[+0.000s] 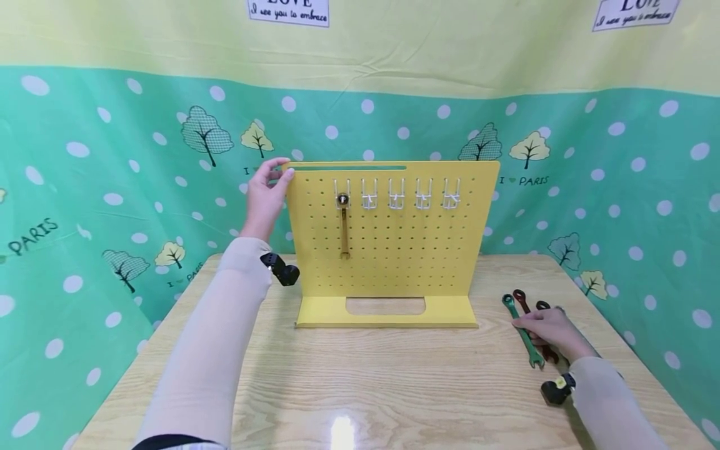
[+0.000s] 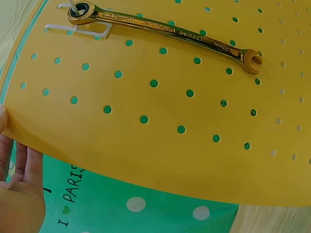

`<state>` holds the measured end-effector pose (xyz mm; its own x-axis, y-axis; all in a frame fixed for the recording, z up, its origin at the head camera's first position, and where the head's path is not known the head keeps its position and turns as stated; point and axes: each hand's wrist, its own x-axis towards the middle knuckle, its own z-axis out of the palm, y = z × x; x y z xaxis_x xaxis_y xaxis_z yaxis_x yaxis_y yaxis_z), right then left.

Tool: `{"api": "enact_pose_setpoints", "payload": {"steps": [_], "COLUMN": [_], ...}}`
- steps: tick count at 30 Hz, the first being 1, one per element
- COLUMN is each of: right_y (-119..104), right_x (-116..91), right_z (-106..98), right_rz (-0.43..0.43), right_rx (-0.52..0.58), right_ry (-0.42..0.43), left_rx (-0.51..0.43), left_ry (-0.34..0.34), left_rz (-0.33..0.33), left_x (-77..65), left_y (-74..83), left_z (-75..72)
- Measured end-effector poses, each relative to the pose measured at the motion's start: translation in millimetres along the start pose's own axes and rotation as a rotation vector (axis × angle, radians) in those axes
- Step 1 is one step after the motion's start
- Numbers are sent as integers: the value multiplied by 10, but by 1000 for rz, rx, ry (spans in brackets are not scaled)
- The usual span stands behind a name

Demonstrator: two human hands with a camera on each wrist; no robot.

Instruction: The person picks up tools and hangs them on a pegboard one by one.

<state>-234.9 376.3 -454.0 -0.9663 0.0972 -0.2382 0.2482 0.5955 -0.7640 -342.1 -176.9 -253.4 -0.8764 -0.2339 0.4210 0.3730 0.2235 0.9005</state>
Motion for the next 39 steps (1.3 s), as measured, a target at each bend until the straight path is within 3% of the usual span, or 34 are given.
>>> {"api": "enact_pose_setpoints", "payload": {"steps": [23, 39], "right_y": [-34, -262], "right_x": [-49, -159], "right_z": [-32, -40], "right_rz": [-75, -125], "right_rx": [-94, -146], "right_ry": [-6, -41], "left_rx": [13, 15], "left_ry": [15, 15], "left_rz": [1, -5], "left_x": [-7, -1], "left_y": [-6, -3], "left_z": [16, 9]}}
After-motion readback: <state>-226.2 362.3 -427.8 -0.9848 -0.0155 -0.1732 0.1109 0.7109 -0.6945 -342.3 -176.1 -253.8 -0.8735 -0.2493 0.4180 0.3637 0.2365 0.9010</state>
